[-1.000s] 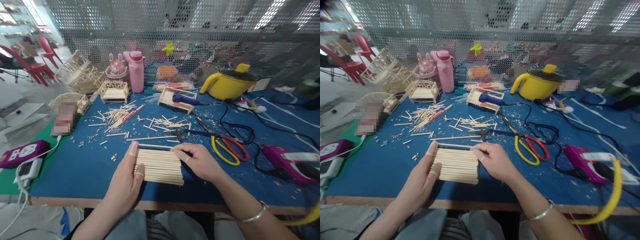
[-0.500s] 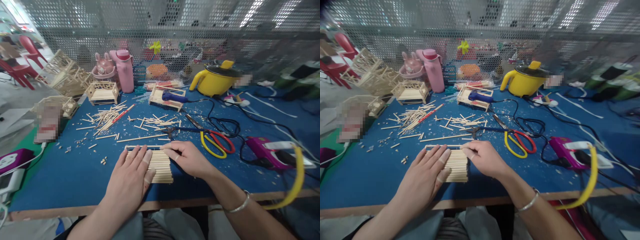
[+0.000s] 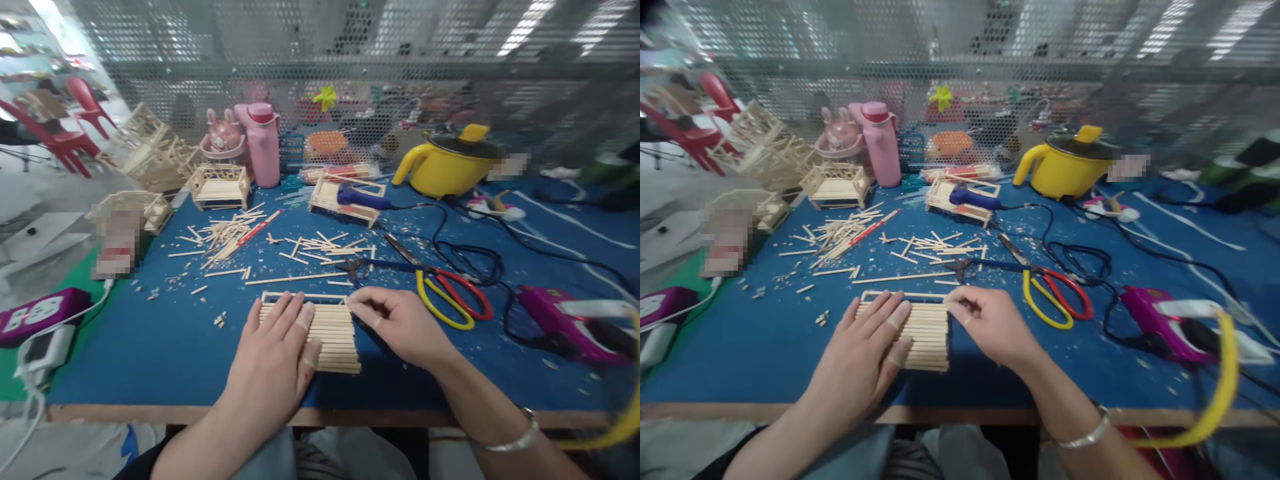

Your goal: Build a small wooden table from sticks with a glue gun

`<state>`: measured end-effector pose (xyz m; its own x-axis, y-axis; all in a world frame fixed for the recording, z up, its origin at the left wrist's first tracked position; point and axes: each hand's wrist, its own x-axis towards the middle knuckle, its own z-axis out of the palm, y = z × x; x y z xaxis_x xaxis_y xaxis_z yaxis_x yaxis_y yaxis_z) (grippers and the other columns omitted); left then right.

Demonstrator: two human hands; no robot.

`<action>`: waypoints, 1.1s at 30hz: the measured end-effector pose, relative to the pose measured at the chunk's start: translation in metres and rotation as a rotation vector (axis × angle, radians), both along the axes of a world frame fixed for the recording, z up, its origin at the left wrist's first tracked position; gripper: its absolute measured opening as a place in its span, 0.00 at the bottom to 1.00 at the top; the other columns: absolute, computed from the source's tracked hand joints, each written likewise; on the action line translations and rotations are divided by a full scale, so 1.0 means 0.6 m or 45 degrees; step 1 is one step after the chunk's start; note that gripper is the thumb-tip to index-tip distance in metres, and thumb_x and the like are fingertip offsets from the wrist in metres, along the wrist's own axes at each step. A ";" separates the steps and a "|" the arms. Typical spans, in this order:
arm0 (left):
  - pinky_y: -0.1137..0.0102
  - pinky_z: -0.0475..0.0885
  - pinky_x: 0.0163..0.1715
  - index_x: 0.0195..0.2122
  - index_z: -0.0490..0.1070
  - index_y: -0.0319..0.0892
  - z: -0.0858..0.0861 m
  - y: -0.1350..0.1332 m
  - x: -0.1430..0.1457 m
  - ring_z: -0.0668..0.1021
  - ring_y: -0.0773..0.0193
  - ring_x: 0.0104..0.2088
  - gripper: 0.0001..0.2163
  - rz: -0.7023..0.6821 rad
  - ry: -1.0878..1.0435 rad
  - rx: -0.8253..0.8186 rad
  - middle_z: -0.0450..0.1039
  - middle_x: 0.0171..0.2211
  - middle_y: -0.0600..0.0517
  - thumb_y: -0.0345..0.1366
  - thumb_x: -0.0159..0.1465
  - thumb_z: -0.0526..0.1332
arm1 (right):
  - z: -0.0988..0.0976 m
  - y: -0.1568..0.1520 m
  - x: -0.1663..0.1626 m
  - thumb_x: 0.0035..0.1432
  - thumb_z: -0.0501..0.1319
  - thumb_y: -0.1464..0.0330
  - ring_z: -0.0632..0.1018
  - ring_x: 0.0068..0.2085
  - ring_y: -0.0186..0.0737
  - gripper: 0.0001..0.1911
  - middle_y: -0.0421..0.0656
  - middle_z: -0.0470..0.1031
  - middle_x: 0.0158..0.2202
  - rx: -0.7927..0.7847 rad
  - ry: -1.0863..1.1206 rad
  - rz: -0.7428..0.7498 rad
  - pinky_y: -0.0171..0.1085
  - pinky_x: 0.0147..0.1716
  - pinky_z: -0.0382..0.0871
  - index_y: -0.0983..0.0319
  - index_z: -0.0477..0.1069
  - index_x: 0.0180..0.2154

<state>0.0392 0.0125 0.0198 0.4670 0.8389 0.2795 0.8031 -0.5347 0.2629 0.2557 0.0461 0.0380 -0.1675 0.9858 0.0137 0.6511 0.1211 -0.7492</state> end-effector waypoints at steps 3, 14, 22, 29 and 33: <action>0.50 0.56 0.62 0.62 0.57 0.41 -0.002 -0.006 -0.013 0.63 0.53 0.63 0.23 0.072 -0.429 -0.136 0.59 0.63 0.44 0.39 0.66 0.53 | 0.000 0.005 0.003 0.57 0.57 0.62 0.78 0.32 0.38 0.11 0.39 0.80 0.30 0.027 -0.071 0.034 0.33 0.32 0.69 0.59 0.76 0.31; 0.60 0.61 0.60 0.66 0.49 0.44 -0.042 -0.021 -0.044 0.61 0.59 0.63 0.26 0.373 -0.749 -0.420 0.57 0.64 0.46 0.33 0.66 0.49 | 0.003 0.005 0.002 0.57 0.57 0.65 0.79 0.32 0.38 0.10 0.40 0.81 0.32 0.048 -0.126 0.059 0.33 0.33 0.71 0.59 0.77 0.31; 0.61 0.65 0.58 0.63 0.55 0.39 -0.048 -0.022 -0.049 0.61 0.58 0.63 0.27 0.288 -0.384 -0.123 0.52 0.66 0.43 0.27 0.61 0.47 | -0.004 -0.006 0.019 0.51 0.53 0.75 0.79 0.30 0.35 0.19 0.43 0.81 0.32 -0.191 0.155 0.187 0.33 0.33 0.73 0.64 0.77 0.43; 0.56 0.63 0.59 0.61 0.57 0.37 -0.038 -0.016 -0.046 0.60 0.55 0.64 0.28 0.278 -0.234 -0.051 0.56 0.64 0.41 0.26 0.57 0.48 | 0.001 -0.021 0.041 0.53 0.51 0.76 0.78 0.30 0.35 0.24 0.44 0.79 0.34 -0.106 0.200 0.192 0.37 0.33 0.74 0.63 0.71 0.51; 0.54 0.62 0.59 0.60 0.59 0.33 -0.031 -0.013 -0.046 0.60 0.52 0.64 0.27 0.271 -0.192 -0.084 0.56 0.64 0.38 0.26 0.57 0.48 | 0.002 -0.057 0.019 0.60 0.51 0.69 0.79 0.43 0.42 0.20 0.49 0.77 0.45 0.313 0.139 -0.214 0.43 0.42 0.74 0.61 0.69 0.53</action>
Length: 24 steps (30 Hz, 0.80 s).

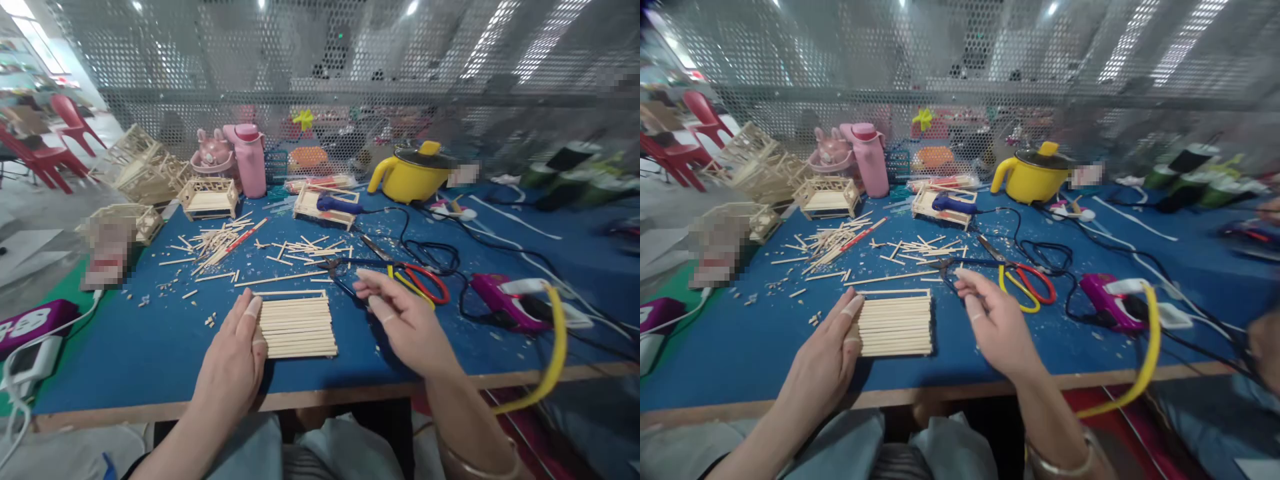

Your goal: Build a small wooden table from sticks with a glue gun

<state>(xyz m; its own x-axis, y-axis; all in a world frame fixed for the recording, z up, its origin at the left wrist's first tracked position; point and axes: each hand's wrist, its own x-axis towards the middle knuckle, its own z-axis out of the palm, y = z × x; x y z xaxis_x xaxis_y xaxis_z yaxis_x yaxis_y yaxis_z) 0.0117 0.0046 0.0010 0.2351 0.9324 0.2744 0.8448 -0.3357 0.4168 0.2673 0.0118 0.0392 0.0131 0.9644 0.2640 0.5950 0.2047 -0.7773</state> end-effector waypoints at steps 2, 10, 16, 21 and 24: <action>0.53 0.61 0.60 0.60 0.59 0.32 0.001 -0.001 0.001 0.60 0.52 0.64 0.26 0.000 -0.023 -0.010 0.56 0.64 0.37 0.26 0.58 0.48 | -0.010 -0.021 -0.028 0.62 0.52 0.66 0.71 0.56 0.47 0.21 0.51 0.71 0.55 0.147 -0.214 -0.039 0.49 0.55 0.65 0.61 0.67 0.55; 0.58 0.58 0.61 0.63 0.56 0.37 -0.006 -0.006 0.006 0.59 0.57 0.64 0.23 0.071 -0.776 -0.236 0.55 0.64 0.40 0.32 0.66 0.46 | -0.067 -0.040 -0.103 0.65 0.47 0.65 0.62 0.63 0.52 0.23 0.55 0.62 0.61 0.268 -0.662 0.077 0.55 0.56 0.62 0.66 0.63 0.58; 0.59 0.61 0.60 0.68 0.31 0.42 -0.009 -0.011 -0.015 0.63 0.60 0.62 0.28 0.064 -1.351 -0.398 0.52 0.65 0.40 0.35 0.69 0.41 | -0.070 -0.033 -0.098 0.65 0.48 0.65 0.64 0.62 0.51 0.23 0.54 0.65 0.60 0.358 -0.688 0.072 0.54 0.55 0.63 0.65 0.64 0.57; 0.58 0.54 0.63 0.68 0.37 0.40 -0.005 -0.024 -0.013 0.55 0.61 0.65 0.27 -0.037 -0.846 -0.341 0.51 0.66 0.42 0.37 0.69 0.44 | -0.076 -0.033 -0.097 0.64 0.48 0.65 0.64 0.61 0.52 0.23 0.53 0.66 0.60 0.389 -0.687 0.046 0.54 0.54 0.65 0.63 0.64 0.58; 0.57 0.60 0.60 0.67 0.37 0.38 0.000 -0.026 -0.015 0.61 0.59 0.63 0.27 -0.040 -0.562 -0.227 0.56 0.64 0.40 0.34 0.68 0.43 | -0.075 -0.033 -0.097 0.64 0.49 0.65 0.65 0.61 0.52 0.23 0.52 0.66 0.59 0.381 -0.678 0.043 0.54 0.54 0.65 0.62 0.65 0.58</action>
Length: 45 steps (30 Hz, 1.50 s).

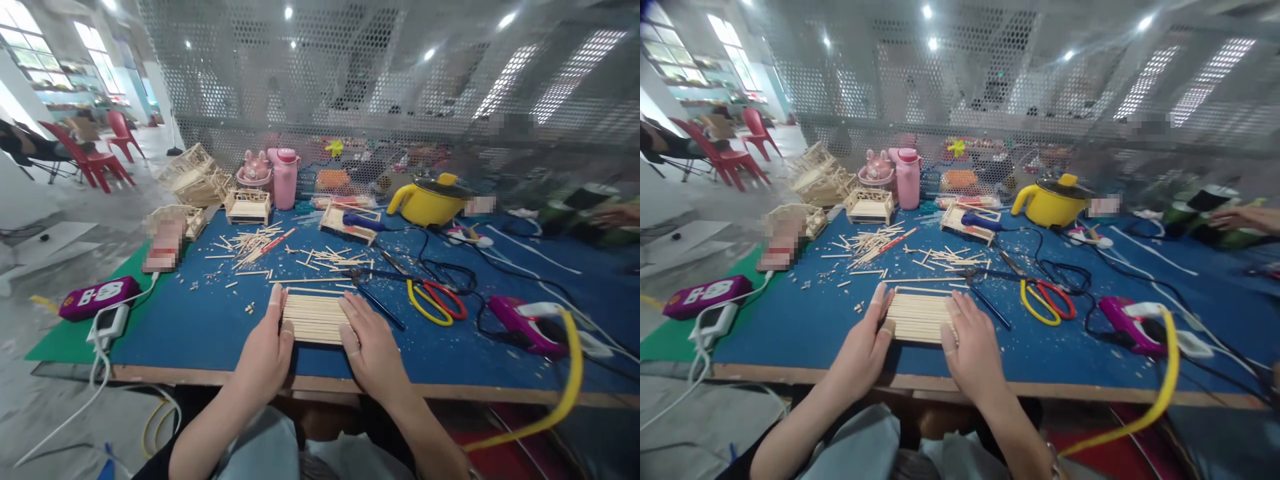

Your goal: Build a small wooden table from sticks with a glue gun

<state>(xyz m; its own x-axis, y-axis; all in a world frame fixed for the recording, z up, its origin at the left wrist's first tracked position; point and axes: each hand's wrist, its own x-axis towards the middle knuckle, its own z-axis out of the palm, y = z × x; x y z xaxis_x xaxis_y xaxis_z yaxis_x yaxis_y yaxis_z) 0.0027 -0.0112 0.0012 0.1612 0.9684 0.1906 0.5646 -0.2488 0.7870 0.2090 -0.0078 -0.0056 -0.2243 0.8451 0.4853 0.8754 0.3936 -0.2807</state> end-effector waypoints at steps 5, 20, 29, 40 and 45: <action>0.46 0.57 0.59 0.64 0.50 0.34 0.028 0.003 0.005 0.60 0.48 0.63 0.24 0.050 0.530 0.303 0.58 0.63 0.37 0.36 0.67 0.45 | 0.006 -0.001 -0.001 0.65 0.48 0.65 0.66 0.60 0.50 0.23 0.53 0.66 0.59 -0.043 -0.013 -0.001 0.53 0.54 0.65 0.65 0.65 0.57; 0.50 0.59 0.58 0.61 0.59 0.36 0.032 0.046 0.047 0.65 0.48 0.61 0.29 -0.390 0.982 0.616 0.62 0.61 0.41 0.52 0.66 0.46 | 0.005 -0.019 0.016 0.64 0.49 0.65 0.60 0.64 0.48 0.31 0.52 0.55 0.65 -0.056 0.142 0.037 0.52 0.58 0.61 0.61 0.45 0.66; 0.48 0.62 0.55 0.59 0.62 0.36 0.022 0.046 0.048 0.67 0.46 0.59 0.28 -0.388 1.032 0.683 0.64 0.59 0.38 0.50 0.66 0.48 | 0.000 -0.057 0.011 0.51 0.64 0.64 0.73 0.47 0.52 0.13 0.49 0.75 0.43 -0.120 0.202 -0.331 0.51 0.47 0.66 0.59 0.72 0.40; 0.48 0.61 0.55 0.60 0.60 0.37 0.022 0.036 0.065 0.65 0.48 0.60 0.26 -0.285 1.127 0.627 0.63 0.61 0.42 0.47 0.68 0.45 | -0.010 -0.048 0.008 0.51 0.60 0.73 0.74 0.42 0.46 0.04 0.43 0.77 0.38 -0.029 0.275 -0.313 0.46 0.44 0.62 0.60 0.72 0.29; 0.48 0.60 0.57 0.61 0.60 0.39 0.021 0.036 0.067 0.64 0.50 0.61 0.27 -0.266 1.143 0.591 0.62 0.61 0.46 0.50 0.68 0.43 | -0.011 -0.049 0.009 0.50 0.61 0.68 0.74 0.45 0.51 0.15 0.49 0.76 0.41 -0.136 0.272 -0.414 0.50 0.46 0.64 0.62 0.69 0.42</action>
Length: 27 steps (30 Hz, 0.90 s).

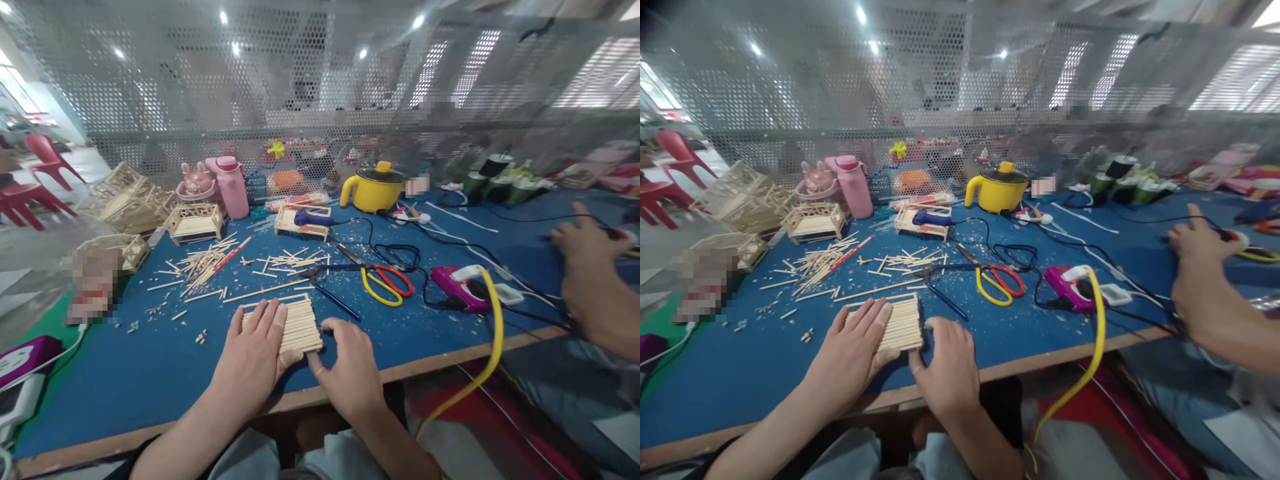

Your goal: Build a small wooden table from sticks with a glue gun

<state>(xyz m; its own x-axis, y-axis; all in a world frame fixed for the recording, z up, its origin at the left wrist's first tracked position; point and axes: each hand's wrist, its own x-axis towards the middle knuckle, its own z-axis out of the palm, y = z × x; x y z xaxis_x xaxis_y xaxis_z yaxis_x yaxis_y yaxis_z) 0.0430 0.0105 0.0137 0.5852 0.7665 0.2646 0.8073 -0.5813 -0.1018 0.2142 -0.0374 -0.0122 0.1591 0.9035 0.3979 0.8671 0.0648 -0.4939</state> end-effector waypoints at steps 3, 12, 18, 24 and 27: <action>0.47 0.60 0.57 0.61 0.60 0.39 0.001 -0.001 0.000 0.64 0.50 0.61 0.29 -0.007 -0.011 -0.004 0.62 0.61 0.45 0.52 0.67 0.43 | 0.007 -0.001 0.009 0.50 0.62 0.66 0.67 0.58 0.55 0.38 0.56 0.65 0.58 -0.024 -0.011 0.162 0.52 0.54 0.62 0.66 0.53 0.61; 0.38 0.54 0.57 0.61 0.59 0.40 0.015 -0.001 0.004 0.61 0.46 0.62 0.28 -0.002 -0.181 -0.203 0.60 0.62 0.42 0.52 0.67 0.42 | 0.048 0.049 0.008 0.62 0.44 0.74 0.53 0.67 0.45 0.29 0.46 0.52 0.67 -0.035 -0.241 0.636 0.55 0.62 0.49 0.60 0.51 0.64; 0.48 0.51 0.62 0.66 0.45 0.40 0.010 -0.011 -0.036 0.59 0.51 0.64 0.32 -0.007 -0.848 -0.478 0.55 0.65 0.40 0.46 0.65 0.53 | 0.044 0.062 -0.007 0.64 0.45 0.71 0.61 0.64 0.48 0.26 0.47 0.62 0.62 -0.050 -0.395 0.604 0.58 0.59 0.54 0.61 0.56 0.63; 0.59 0.53 0.63 0.67 0.35 0.46 -0.036 -0.041 -0.059 0.55 0.60 0.66 0.31 0.351 -1.594 -0.651 0.50 0.67 0.44 0.42 0.68 0.50 | 0.037 0.067 -0.005 0.62 0.46 0.72 0.63 0.62 0.52 0.27 0.49 0.65 0.60 0.075 -0.486 0.605 0.64 0.57 0.49 0.61 0.57 0.62; 0.60 0.53 0.62 0.67 0.32 0.48 -0.041 -0.041 -0.053 0.57 0.61 0.65 0.32 0.299 -1.615 -0.734 0.54 0.65 0.46 0.40 0.68 0.51 | 0.033 0.069 -0.005 0.62 0.46 0.73 0.64 0.61 0.52 0.28 0.49 0.66 0.60 0.108 -0.503 0.604 0.63 0.57 0.48 0.61 0.55 0.63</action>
